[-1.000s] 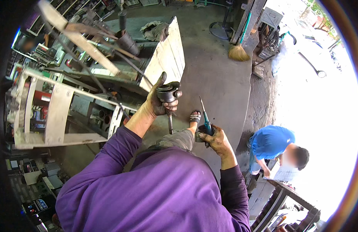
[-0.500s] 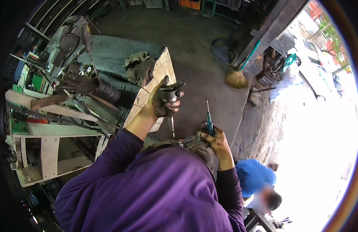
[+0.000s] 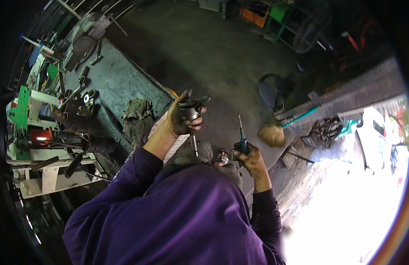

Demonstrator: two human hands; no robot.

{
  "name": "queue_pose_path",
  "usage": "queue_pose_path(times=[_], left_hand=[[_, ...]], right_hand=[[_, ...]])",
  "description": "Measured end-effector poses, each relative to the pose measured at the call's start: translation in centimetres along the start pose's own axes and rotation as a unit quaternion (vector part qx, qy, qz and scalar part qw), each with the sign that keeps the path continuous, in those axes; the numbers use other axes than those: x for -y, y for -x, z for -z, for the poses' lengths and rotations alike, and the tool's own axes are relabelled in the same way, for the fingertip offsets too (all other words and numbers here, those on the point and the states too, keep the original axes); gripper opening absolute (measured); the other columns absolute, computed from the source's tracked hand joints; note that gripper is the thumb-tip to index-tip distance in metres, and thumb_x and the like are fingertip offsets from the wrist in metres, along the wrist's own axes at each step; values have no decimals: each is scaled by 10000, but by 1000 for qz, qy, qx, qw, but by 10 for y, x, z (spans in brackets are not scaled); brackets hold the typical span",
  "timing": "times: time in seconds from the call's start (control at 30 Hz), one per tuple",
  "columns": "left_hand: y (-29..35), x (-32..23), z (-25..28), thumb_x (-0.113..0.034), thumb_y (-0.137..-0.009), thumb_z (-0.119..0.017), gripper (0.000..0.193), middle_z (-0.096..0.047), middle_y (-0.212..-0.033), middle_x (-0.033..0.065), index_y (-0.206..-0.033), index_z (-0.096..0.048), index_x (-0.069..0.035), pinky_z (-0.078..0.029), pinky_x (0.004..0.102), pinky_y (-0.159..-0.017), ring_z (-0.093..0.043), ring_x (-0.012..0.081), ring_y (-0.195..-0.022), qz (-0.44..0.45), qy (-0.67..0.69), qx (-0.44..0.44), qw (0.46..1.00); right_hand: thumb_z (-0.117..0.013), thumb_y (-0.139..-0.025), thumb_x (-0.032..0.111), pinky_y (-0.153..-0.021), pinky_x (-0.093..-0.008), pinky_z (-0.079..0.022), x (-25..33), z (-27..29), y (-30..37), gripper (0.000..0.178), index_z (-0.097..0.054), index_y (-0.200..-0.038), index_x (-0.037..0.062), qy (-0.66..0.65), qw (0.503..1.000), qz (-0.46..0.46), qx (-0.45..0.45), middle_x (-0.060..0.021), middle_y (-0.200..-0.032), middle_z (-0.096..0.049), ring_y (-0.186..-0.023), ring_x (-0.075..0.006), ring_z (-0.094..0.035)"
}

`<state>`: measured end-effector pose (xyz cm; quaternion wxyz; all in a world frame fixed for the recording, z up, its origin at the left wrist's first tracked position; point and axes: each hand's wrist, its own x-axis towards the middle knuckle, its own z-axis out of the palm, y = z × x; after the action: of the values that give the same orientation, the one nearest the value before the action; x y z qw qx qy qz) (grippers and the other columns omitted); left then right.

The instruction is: The person retrieves a cylindrical metal part from a press, then uses a screwdriver and hammer to separate and assemble small components on a workbench. The person repeatedly hammers a bearing into a housing and inspects the assembled part.

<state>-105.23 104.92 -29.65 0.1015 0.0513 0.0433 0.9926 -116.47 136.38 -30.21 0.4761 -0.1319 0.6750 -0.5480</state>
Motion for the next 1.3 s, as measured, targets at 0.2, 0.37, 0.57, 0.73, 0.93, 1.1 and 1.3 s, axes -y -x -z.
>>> queue_pose_path(times=[0.2, 0.37, 0.57, 0.73, 0.93, 1.1, 1.3], left_hand=[[-80, -75, -2, -753, -1018, -386, 769, -720, -1042, 149, -1322, -662, -104, -489, 413, -627, -580, 257, -595, -137, -76, -214, 964], [-154, -156, 24, -758, -1027, -361, 750, -738, -992, 121, -1157, -690, -97, -521, 402, -655, -671, 252, -770, -281, -176, -473, 816], [-188, -248, 23, -516, -1072, -479, 520, -707, -1053, 102, -1231, -624, -43, -522, 317, -672, -646, 170, -815, -366, -228, -304, 849], [-207, -311, 13, -262, -985, -676, 560, -671, -1099, 86, -1435, -477, 6, -521, 276, -771, -631, 150, -866, -402, -355, -394, 746], [-237, -391, 16, -184, -932, -759, 568, -698, -1101, 69, -1409, -523, 13, -536, 284, -803, -648, 136, -923, -377, -469, -581, 548], [-272, -483, 26, -186, -894, -816, 497, -707, -1088, 71, -1290, -588, 10, -529, 280, -842, -631, 122, -934, -411, -506, -676, 344], [-282, -612, 46, -89, -814, -797, 388, -691, -969, 44, -1166, -646, -25, -542, 291, -774, -642, 129, -867, -526, -327, -647, 444]], right_hand=[[-836, -882, 152, -521, -249, -499, 61, 70, -128, 334, -706, -1154, 9, 19, 999, 10, 35, -49, -884, -720, -636, -103, -629], [-840, -879, 146, -703, -264, -556, 119, 92, -247, 304, -726, -1135, 25, 64, 997, -13, 38, -25, -935, -730, -794, -111, -682], [-829, -882, 136, -741, -282, -549, 218, 92, -373, 298, -726, -1139, 26, 153, 985, -57, 60, -25, -944, -727, -835, -125, -681], [-807, -898, 117, -763, -293, -546, 291, 74, -479, 273, -723, -1134, 8, 156, 980, -26, 119, -44, -965, -734, -840, -143, -679], [-805, -910, 122, -809, -288, -539, 336, 40, -618, 235, -727, -1100, 7, 154, 963, 2, 221, -27, -970, -736, -873, -137, -672], [-799, -893, 112, -671, -275, -529, 371, 18, -743, 280, -700, -1129, -2, 155, 939, -33, 305, -40, -956, -727, -767, -137, -677], [-771, -916, 204, -558, -288, -506, 431, -67, -904, 253, -707, -1097, 40, 131, 941, -56, 307, -50, -919, -712, -737, -141, -665]])
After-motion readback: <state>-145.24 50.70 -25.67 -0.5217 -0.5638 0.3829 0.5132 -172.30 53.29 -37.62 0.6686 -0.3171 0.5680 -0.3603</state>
